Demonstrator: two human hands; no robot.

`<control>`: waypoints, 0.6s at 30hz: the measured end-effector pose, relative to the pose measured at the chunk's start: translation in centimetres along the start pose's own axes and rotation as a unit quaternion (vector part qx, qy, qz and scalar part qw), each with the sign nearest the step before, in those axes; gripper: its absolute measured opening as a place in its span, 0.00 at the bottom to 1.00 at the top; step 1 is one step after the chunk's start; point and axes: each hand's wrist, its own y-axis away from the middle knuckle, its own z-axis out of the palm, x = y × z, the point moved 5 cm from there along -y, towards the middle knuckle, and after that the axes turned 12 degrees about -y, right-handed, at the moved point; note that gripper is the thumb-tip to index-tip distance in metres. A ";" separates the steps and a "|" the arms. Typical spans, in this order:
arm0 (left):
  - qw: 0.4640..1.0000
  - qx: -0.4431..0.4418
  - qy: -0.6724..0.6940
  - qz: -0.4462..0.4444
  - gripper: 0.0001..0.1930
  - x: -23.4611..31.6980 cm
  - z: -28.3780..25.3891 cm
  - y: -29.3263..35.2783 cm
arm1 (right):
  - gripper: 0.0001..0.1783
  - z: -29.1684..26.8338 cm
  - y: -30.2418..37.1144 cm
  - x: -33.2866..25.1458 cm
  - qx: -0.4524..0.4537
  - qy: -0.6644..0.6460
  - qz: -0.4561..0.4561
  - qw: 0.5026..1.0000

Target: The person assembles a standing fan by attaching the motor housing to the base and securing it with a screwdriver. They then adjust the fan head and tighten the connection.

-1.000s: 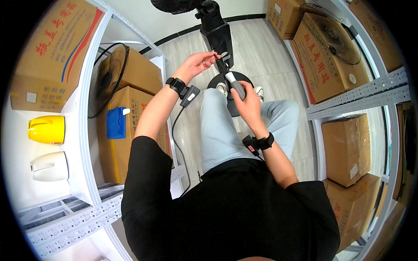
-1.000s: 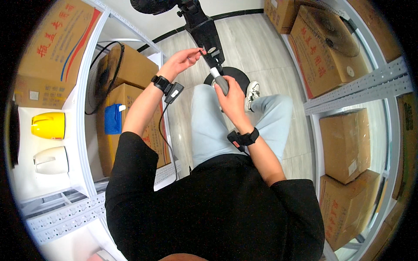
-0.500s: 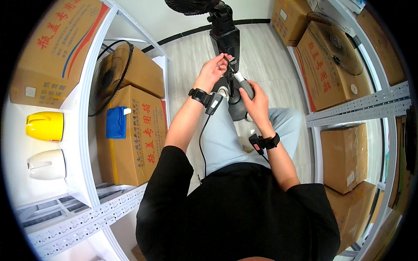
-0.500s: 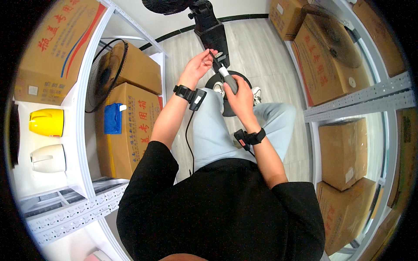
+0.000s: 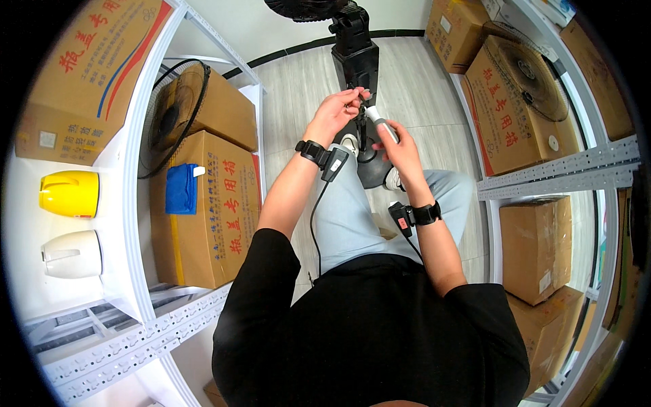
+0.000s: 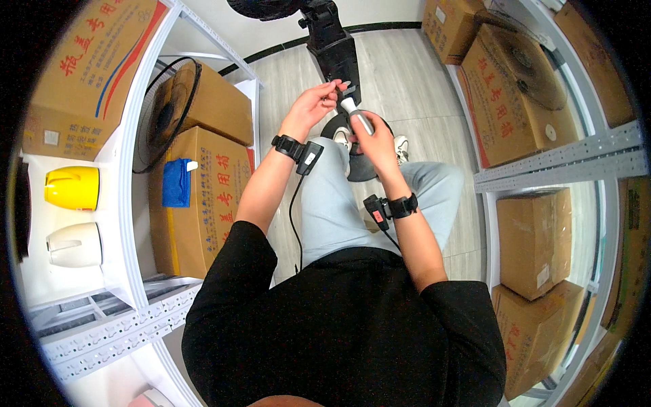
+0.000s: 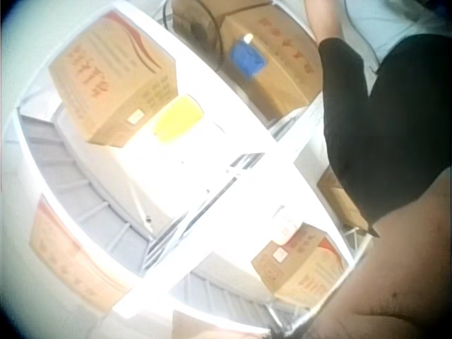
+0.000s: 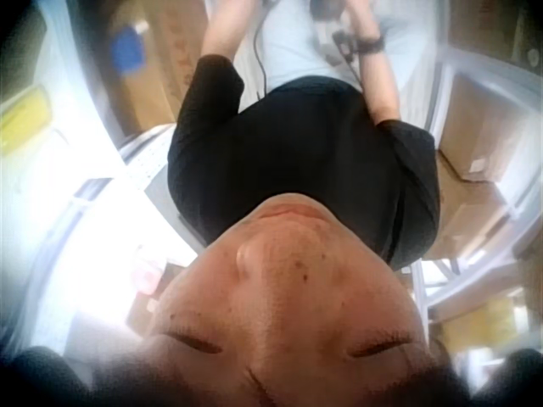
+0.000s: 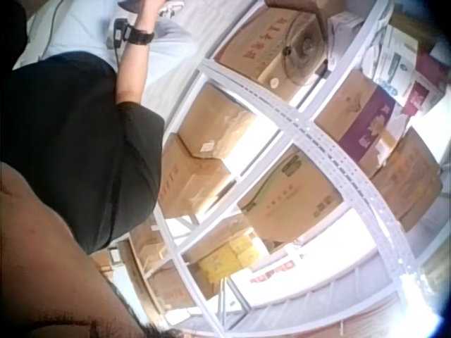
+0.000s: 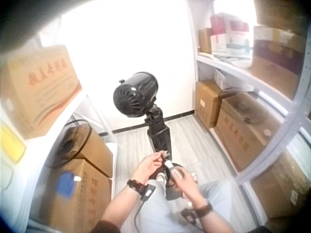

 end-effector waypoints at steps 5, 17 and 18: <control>0.997 0.055 -0.052 -0.004 0.10 -0.3 -1.0 -0.5 | 0.21 0.6 1.3 -2.8 0.058 0.284 -0.274 0.917; 0.997 0.029 -0.066 0.012 0.09 0.2 -0.6 -0.5 | 0.20 0.2 1.1 -2.0 0.064 0.397 -0.348 0.847; 0.996 0.029 -0.078 0.009 0.09 0.2 -0.7 -0.5 | 0.20 0.2 0.9 -1.9 0.059 0.381 -0.296 0.874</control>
